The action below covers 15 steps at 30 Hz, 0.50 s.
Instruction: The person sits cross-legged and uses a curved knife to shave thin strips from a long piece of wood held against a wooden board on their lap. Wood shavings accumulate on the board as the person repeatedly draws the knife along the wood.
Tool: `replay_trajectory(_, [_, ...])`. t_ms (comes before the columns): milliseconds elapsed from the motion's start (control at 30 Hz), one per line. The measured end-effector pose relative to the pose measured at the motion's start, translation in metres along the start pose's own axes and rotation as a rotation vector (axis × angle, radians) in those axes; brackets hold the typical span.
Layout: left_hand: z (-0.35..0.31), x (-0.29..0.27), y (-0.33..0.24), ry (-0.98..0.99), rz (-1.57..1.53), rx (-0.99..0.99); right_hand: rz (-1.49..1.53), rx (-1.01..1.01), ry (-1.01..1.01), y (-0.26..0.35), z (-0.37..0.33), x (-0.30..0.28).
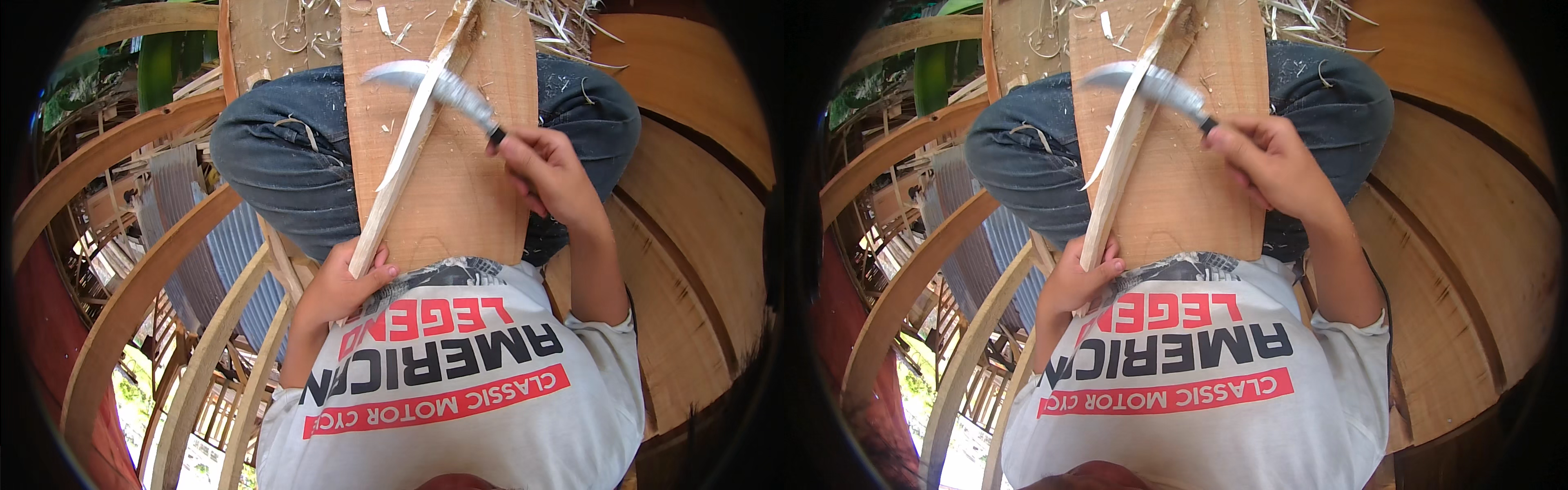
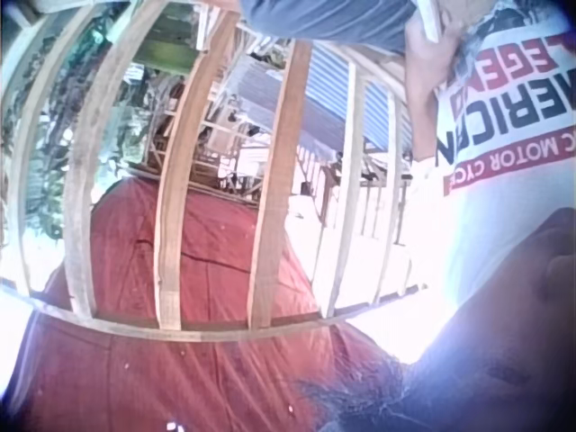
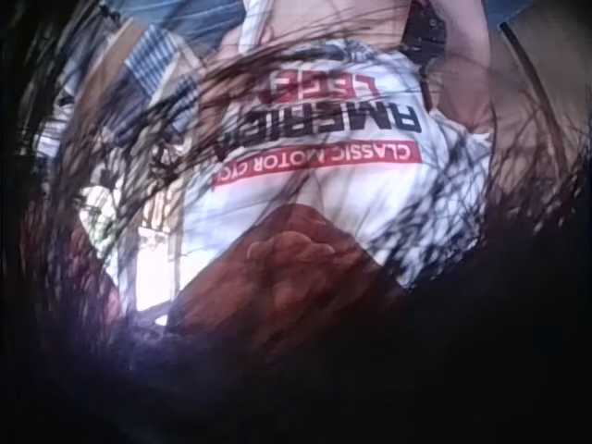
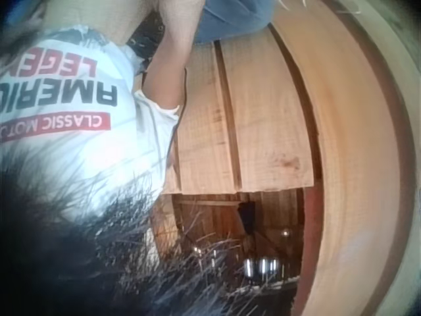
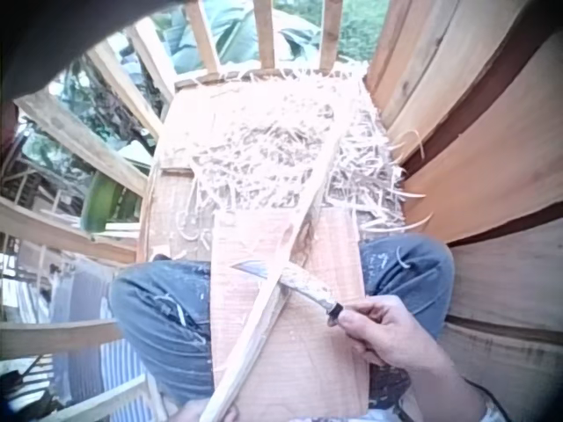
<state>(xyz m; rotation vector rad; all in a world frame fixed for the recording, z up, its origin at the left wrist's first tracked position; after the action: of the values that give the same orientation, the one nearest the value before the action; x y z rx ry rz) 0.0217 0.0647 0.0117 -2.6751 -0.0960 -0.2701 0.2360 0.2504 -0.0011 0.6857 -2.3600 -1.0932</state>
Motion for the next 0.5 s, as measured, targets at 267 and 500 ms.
replay_trajectory(267, [-0.001,-0.004,0.004,0.006,0.021,0.003,0.320,-0.135,-0.317,0.002,0.011,-0.024])
replay_trajectory(500, [-0.001,-0.001,0.004,0.028,-0.022,-0.011,0.097,-0.060,0.006,0.017,-0.011,-0.014])
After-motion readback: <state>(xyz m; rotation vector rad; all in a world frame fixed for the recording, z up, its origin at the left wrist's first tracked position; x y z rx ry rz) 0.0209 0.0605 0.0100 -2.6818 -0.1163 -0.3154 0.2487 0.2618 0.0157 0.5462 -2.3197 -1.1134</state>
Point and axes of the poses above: each hand's wrist, its own z-axis towards the middle knuckle, its own x-axis out of the palm, y = z × x, the point moved 3 cm from there along z, towards the middle knuckle, and after that the axes turned 7 degrees about -x, right-handed, at the moved point
